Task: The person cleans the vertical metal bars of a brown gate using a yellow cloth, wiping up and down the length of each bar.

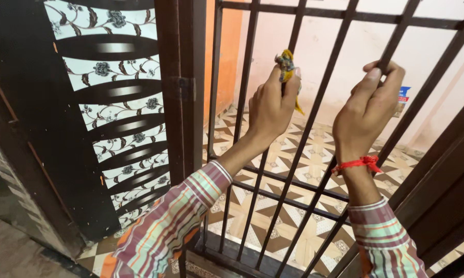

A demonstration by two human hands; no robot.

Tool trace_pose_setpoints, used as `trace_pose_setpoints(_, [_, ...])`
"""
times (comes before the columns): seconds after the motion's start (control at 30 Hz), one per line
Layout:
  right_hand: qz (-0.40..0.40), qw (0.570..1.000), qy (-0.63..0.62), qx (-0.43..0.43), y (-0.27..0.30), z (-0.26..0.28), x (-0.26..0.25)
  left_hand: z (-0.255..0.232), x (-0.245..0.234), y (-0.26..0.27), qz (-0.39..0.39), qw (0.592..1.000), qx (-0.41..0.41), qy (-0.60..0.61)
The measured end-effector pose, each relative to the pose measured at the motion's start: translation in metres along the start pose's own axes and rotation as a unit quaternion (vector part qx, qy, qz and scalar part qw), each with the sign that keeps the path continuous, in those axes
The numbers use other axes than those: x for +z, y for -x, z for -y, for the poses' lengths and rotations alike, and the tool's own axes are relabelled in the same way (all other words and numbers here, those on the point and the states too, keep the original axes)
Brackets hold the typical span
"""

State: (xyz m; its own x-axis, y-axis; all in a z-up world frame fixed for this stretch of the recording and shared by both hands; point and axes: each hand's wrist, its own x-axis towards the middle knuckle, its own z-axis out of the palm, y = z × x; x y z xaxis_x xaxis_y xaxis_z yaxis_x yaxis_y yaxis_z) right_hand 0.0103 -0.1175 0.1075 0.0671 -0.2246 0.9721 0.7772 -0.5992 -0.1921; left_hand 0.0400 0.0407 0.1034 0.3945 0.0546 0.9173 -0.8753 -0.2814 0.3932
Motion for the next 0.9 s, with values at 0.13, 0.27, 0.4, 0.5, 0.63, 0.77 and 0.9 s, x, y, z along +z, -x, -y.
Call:
trace_pose_setpoints(0.13, [0.001,1.0,0.006,-0.001,0.002,-0.002,0.0,0.013,0.004,-0.022,0.03,0.998,0.025,0.057])
trace_pose_setpoints(0.27, [-0.001,1.0,0.007,0.001,0.001,-0.005,0.003,0.012,0.023,-0.067,-0.037,0.986,0.107,0.126])
trace_pose_setpoints(0.4, [0.001,1.0,0.01,0.003,0.003,-0.009,0.002,0.014,0.013,-0.038,-0.017,0.998,0.06,0.022])
trace_pose_setpoints(0.5, [-0.003,1.0,0.012,-0.011,0.003,-0.013,0.003,0.023,0.003,-0.011,0.053,0.998,0.022,0.007])
trace_pose_setpoints(0.63, [-0.002,1.0,0.011,-0.014,0.002,-0.018,0.005,0.04,-0.001,0.041,0.092,0.995,-0.021,0.022])
trace_pose_setpoints(0.77, [-0.002,1.0,0.021,-0.002,0.002,-0.018,0.003,0.051,-0.008,0.089,0.135,0.989,-0.059,0.012])
trace_pose_setpoints(0.9, [-0.007,1.0,0.019,-0.006,0.0,-0.021,0.005,0.048,-0.009,0.076,0.142,0.989,-0.048,-0.01])
